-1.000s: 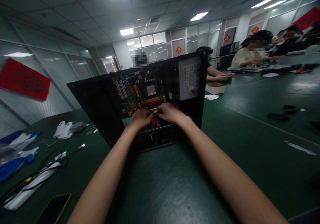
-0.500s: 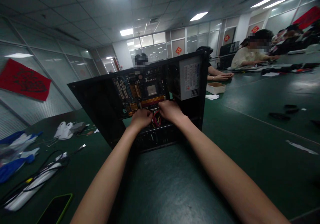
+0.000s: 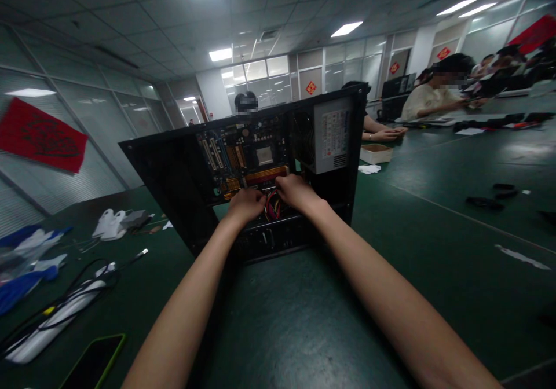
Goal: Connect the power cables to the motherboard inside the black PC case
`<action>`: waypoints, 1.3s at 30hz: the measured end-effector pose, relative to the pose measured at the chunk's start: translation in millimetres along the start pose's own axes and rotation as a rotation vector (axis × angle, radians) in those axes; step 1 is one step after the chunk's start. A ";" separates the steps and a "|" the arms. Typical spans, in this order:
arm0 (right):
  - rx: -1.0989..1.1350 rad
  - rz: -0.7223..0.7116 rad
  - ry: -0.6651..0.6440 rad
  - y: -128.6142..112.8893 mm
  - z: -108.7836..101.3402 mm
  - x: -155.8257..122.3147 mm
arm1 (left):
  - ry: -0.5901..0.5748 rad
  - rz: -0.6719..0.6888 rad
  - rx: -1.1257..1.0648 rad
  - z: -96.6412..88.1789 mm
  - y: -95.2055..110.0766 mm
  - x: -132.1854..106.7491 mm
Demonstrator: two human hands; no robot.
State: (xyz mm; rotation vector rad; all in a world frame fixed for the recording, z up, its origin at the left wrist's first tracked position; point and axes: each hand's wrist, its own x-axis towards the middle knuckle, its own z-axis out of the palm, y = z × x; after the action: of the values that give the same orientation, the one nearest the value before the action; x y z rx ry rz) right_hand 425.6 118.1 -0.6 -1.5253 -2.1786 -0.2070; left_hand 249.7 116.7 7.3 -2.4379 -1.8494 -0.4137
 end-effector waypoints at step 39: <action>0.614 -0.071 0.001 -2.3 10.7 6.1 | 0.029 -0.003 -0.053 1.6 -2.9 2.6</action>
State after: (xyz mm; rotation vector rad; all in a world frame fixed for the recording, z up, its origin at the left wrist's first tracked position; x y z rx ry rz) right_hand 418.7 126.6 -6.9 -1.0955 -2.0301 0.4056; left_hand 247.9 120.3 6.0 -2.4495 -1.8542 -0.5023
